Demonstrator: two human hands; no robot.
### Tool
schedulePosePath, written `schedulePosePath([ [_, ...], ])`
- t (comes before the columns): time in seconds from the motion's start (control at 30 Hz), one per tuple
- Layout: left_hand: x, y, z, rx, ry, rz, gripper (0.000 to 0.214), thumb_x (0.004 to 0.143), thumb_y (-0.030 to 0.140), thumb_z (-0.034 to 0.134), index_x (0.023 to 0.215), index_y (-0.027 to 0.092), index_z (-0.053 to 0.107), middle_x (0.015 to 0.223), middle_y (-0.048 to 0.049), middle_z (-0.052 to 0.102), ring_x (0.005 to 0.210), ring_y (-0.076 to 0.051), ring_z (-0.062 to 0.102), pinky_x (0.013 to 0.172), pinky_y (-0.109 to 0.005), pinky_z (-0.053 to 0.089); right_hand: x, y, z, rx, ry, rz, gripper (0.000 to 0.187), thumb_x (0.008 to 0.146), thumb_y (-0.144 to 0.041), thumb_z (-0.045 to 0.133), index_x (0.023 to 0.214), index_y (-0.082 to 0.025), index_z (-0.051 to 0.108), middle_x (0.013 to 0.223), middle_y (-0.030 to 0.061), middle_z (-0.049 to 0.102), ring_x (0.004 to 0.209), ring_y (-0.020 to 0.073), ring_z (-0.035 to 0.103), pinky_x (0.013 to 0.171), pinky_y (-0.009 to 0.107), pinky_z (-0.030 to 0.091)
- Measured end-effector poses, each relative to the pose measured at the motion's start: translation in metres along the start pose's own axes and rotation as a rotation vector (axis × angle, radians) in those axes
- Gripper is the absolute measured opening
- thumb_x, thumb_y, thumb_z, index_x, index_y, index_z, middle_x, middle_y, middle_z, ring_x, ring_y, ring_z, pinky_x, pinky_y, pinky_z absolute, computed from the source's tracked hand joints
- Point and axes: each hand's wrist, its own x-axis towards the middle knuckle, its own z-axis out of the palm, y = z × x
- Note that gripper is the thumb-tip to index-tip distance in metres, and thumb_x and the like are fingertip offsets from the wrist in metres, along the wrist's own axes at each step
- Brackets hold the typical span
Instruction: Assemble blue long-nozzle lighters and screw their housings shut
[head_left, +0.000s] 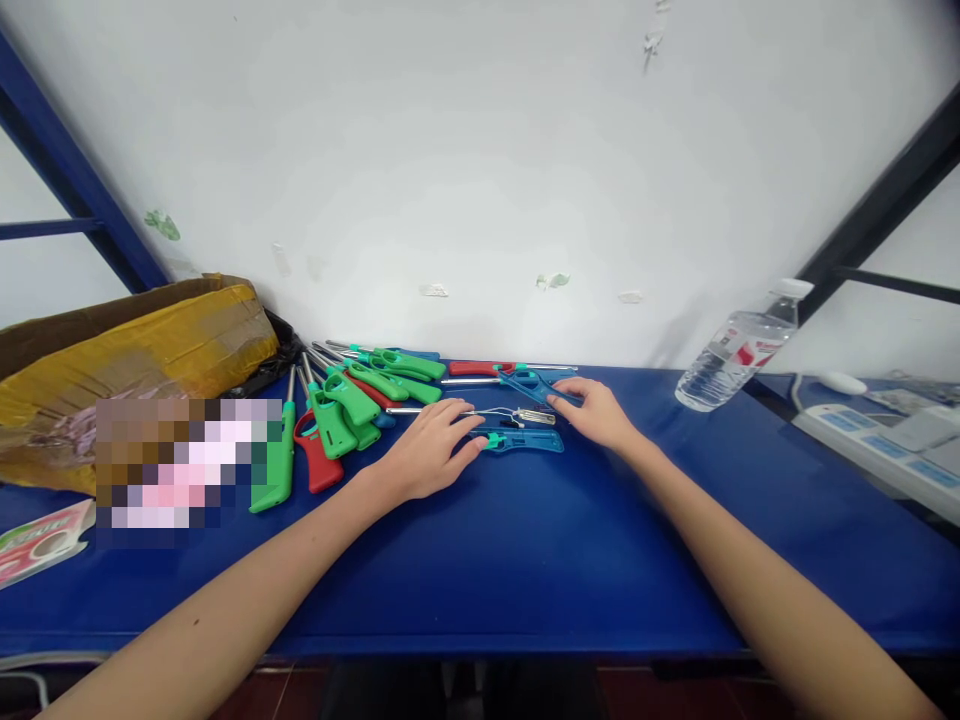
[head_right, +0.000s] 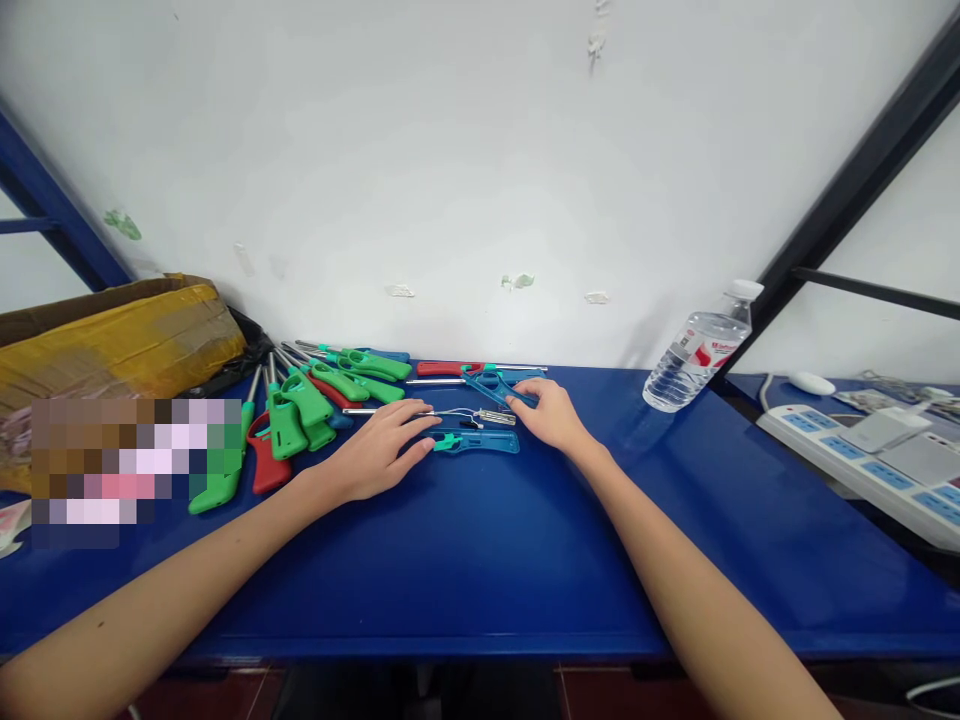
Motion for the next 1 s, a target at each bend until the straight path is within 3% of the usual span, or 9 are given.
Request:
schedulePosePath([
  [0.17,-0.002,0.003,0.003,0.001,-0.104,-0.021,0.048,0.1,0.048,0.036,0.134,0.019,0.054,0.145,-0.0139,0.046,0.14,-0.029,0.033,0.115,-0.054,0.026,0.0,0.01,0.011,-0.032,0.02,-0.12,0.019,0.083,-0.033,0.062,0.085,-0.019,0.074,0.103,0.0096,0.073,0.101,0.0268,0.065,0.094,0.046,0.048],
  [0.3,-0.003,0.001,0.005,0.017,-0.113,-0.063,0.05,0.1,0.05,0.034,0.135,0.019,0.052,0.146,-0.0135,0.045,0.141,-0.029,0.031,0.116,-0.056,0.021,0.0,0.013,0.014,-0.07,0.028,-0.185,0.017,0.083,-0.031,0.063,0.089,-0.02,0.075,0.104,0.0102,0.071,0.101,0.027,0.063,0.094,0.047,0.047],
  [0.6,0.0,0.001,0.002,0.036,-0.043,-0.021,0.041,0.101,0.042,0.034,0.124,0.019,0.059,0.129,-0.0124,0.057,0.123,-0.026,0.049,0.108,-0.05,0.033,0.001,0.02,0.014,-0.09,0.027,-0.192,0.018,0.084,-0.029,0.062,0.092,-0.021,0.075,0.105,0.0106,0.07,0.101,0.0272,0.062,0.093,0.048,0.047],
  [1.0,0.001,0.004,0.001,0.01,-0.016,0.007,0.038,0.101,0.04,0.037,0.117,0.02,0.065,0.117,-0.0106,0.061,0.113,-0.025,0.054,0.101,-0.045,0.041,0.0,0.013,0.02,-0.053,-0.021,-0.211,0.022,0.088,-0.033,0.059,0.098,-0.021,0.074,0.11,0.0115,0.066,0.109,0.0281,0.058,0.098,0.05,0.045],
])
